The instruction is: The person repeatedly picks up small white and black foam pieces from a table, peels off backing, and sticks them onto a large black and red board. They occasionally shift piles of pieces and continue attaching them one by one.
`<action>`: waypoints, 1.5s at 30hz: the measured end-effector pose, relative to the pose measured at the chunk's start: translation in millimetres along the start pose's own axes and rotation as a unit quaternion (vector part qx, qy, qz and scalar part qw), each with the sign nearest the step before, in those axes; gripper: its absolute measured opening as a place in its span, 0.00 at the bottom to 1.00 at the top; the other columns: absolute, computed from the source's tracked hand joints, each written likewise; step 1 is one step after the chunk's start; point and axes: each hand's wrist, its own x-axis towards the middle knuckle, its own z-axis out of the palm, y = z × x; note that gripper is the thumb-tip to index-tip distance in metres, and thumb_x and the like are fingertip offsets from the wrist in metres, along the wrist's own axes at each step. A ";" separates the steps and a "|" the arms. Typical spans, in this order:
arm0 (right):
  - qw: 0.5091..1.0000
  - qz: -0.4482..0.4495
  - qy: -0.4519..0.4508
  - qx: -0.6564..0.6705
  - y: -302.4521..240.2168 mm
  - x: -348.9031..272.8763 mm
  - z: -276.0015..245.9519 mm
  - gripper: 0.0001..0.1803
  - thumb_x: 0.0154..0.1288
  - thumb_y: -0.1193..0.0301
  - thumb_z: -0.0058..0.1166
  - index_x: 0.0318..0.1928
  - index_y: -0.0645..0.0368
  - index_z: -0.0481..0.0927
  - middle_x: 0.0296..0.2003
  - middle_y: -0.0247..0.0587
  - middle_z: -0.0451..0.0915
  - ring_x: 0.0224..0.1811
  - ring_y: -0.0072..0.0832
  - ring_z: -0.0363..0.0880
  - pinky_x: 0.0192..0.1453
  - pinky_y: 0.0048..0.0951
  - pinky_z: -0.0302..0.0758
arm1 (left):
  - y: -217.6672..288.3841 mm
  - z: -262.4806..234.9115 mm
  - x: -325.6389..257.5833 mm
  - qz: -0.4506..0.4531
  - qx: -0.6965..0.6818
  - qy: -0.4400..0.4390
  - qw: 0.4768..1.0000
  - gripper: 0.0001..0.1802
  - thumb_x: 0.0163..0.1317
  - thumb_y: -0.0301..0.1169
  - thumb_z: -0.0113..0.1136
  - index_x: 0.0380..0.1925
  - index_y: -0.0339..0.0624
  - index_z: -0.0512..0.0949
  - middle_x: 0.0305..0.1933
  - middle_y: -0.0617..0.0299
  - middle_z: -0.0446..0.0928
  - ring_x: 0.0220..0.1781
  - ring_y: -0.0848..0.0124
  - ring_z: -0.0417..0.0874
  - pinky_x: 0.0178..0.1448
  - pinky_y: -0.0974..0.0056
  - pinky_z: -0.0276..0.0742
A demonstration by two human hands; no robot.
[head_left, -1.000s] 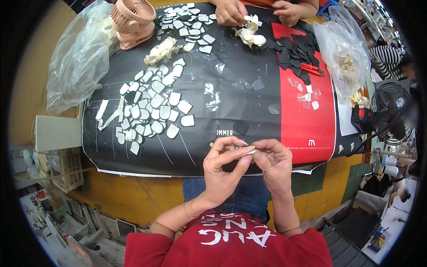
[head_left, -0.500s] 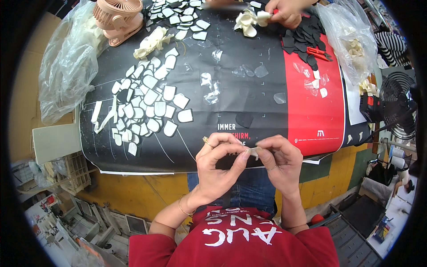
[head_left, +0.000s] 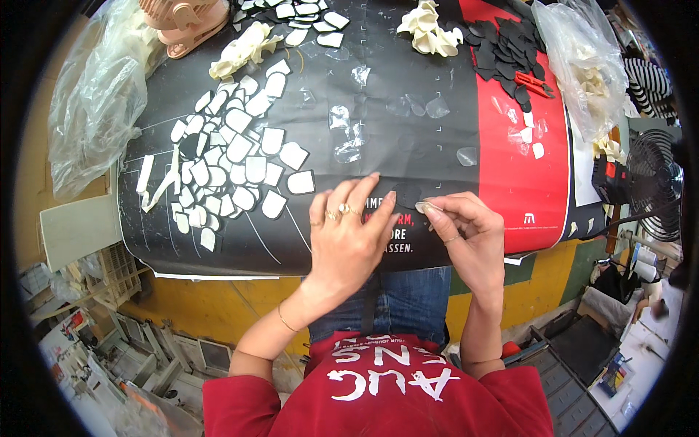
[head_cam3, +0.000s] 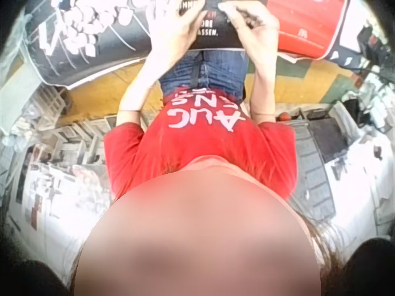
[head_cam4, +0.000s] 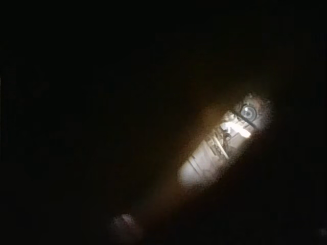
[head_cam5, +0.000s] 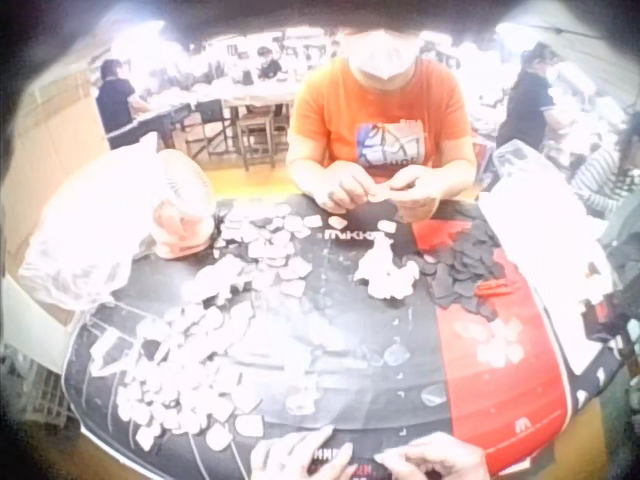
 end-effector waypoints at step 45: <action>0.990 0.121 0.028 -0.062 -10.4 21.1 34.5 0.06 0.67 0.75 0.63 0.37 0.67 0.85 0.24 0.35 0.83 0.24 0.11 0.77 0.27 0.17 0.73 | 15.3 2.2 -16.2 -0.058 -0.044 -0.035 0.997 0.27 0.55 0.35 0.72 0.56 0.43 0.81 0.60 0.60 0.72 0.56 0.59 0.71 0.61 0.54 0.58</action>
